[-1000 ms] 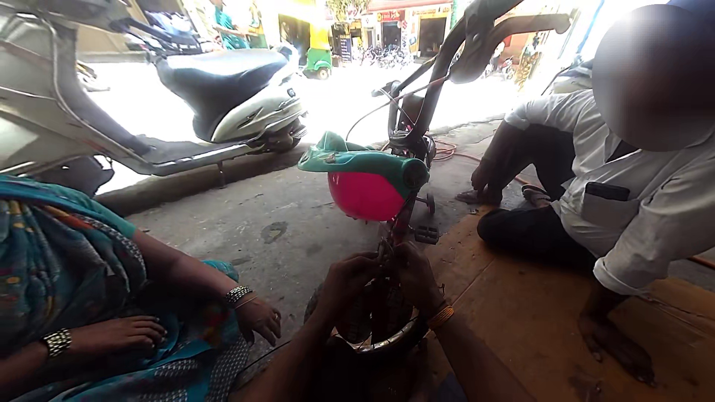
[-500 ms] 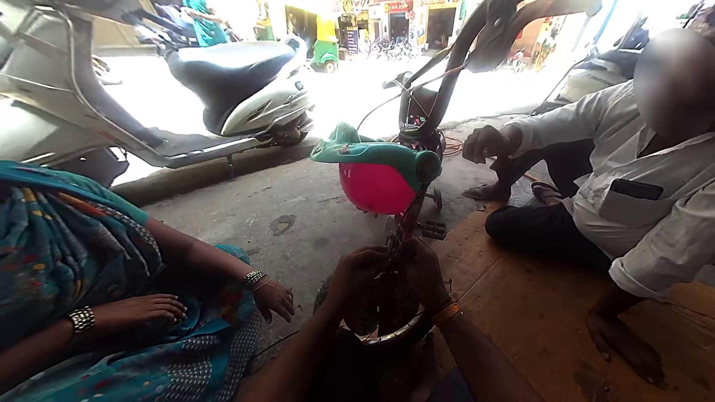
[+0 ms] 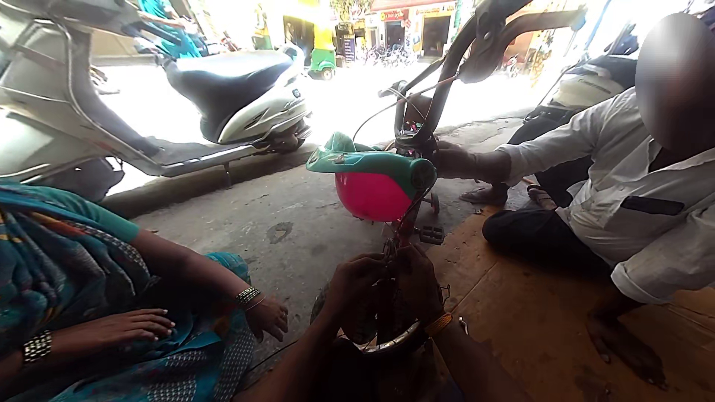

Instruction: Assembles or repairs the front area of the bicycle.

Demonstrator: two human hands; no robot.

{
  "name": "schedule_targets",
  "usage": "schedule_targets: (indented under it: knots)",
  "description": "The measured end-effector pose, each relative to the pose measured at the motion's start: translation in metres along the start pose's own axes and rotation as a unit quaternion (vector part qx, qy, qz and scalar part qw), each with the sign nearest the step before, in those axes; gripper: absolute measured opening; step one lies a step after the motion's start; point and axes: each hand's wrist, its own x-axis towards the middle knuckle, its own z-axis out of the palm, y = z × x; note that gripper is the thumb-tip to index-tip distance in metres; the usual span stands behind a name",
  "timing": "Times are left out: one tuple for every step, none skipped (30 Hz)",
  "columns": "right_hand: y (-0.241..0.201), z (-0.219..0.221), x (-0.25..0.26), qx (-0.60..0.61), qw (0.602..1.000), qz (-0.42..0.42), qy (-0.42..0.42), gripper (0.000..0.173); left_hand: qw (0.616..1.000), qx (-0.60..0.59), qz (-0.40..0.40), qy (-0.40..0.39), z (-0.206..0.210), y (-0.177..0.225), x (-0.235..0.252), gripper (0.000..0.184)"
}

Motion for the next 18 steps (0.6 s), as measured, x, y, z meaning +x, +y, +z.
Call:
schedule_targets:
  knots:
    - [0.0006,0.0002,-0.0002,-0.003,1.000,-0.009,0.002,0.010,1.000,0.001,0.001,0.000,0.0004,0.0004,0.0002,0.008]
    - [0.0012,0.0001,-0.0004,-0.008,1.000,-0.021,0.005,0.011,1.000,-0.002,-0.001,0.001,0.0010,0.0017,0.0005,0.008]
    - [0.0017,-0.0001,-0.0006,-0.015,0.999,-0.031,0.008,0.011,1.000,-0.003,-0.002,0.001,0.0014,0.0019,0.0007,0.008]
    - [0.0024,-0.0001,-0.0009,-0.022,0.999,-0.039,0.012,0.011,1.000,-0.003,-0.004,0.001,0.0017,0.0018,0.0007,0.008]
    - [0.0026,-0.0001,-0.0013,-0.027,0.999,-0.041,0.013,0.010,1.000,-0.003,-0.006,0.001,0.0018,0.0022,0.0004,0.008]
    - [0.0024,0.0000,-0.0016,-0.032,0.999,-0.040,0.013,0.010,1.000,-0.004,-0.006,0.002,0.0018,0.0024,0.0005,0.008]
    - [0.0013,0.0005,-0.0016,-0.037,0.999,-0.038,0.014,0.010,1.000,-0.006,-0.005,0.002,0.0015,0.0018,0.0006,0.008]
    - [-0.0002,0.0014,-0.0018,-0.038,0.999,-0.034,0.016,0.010,1.000,-0.007,-0.003,0.002,0.0011,0.0008,0.0006,0.009]
    - [-0.0011,0.0020,-0.0021,-0.035,0.999,-0.030,0.015,0.010,1.000,-0.005,0.000,0.003,0.0010,0.0000,0.0005,0.010]
    - [-0.0016,0.0019,-0.0022,-0.033,0.999,-0.027,0.012,0.010,1.000,-0.002,0.001,0.004,0.0014,-0.0001,0.0008,0.010]
    - [-0.0017,0.0014,-0.0020,-0.033,0.999,-0.028,0.011,0.010,1.000,-0.002,0.000,0.005,0.0018,0.0000,0.0011,0.010]
    - [-0.0022,0.0007,-0.0018,-0.035,0.999,-0.030,0.008,0.009,1.000,-0.003,0.001,0.006,0.0020,-0.0004,0.0011,0.010]
    - [-0.0026,0.0002,-0.0015,-0.038,0.999,-0.031,0.003,0.009,1.000,-0.002,0.001,0.006,0.0018,-0.0011,0.0007,0.010]
    - [-0.0024,0.0002,-0.0013,-0.043,0.999,-0.033,-0.001,0.009,1.000,-0.003,-0.001,0.006,0.0008,-0.0015,-0.0001,0.010]
    - [-0.0015,0.0002,-0.0013,-0.048,0.998,-0.036,-0.004,0.010,1.000,-0.005,-0.001,0.005,0.0000,-0.0017,-0.0005,0.011]
    - [-0.0006,0.0002,-0.0011,-0.050,0.998,-0.038,-0.003,0.010,1.000,-0.007,0.001,0.005,-0.0005,-0.0016,-0.0006,0.011]
    - [0.0002,0.0007,-0.0013,-0.050,0.998,-0.041,0.001,0.010,1.000,-0.008,0.001,0.005,-0.0006,-0.0015,-0.0007,0.011]
    - [0.0002,0.0016,-0.0017,-0.050,0.998,-0.041,0.005,0.011,1.000,-0.009,0.000,0.005,-0.0008,-0.0013,-0.0010,0.011]
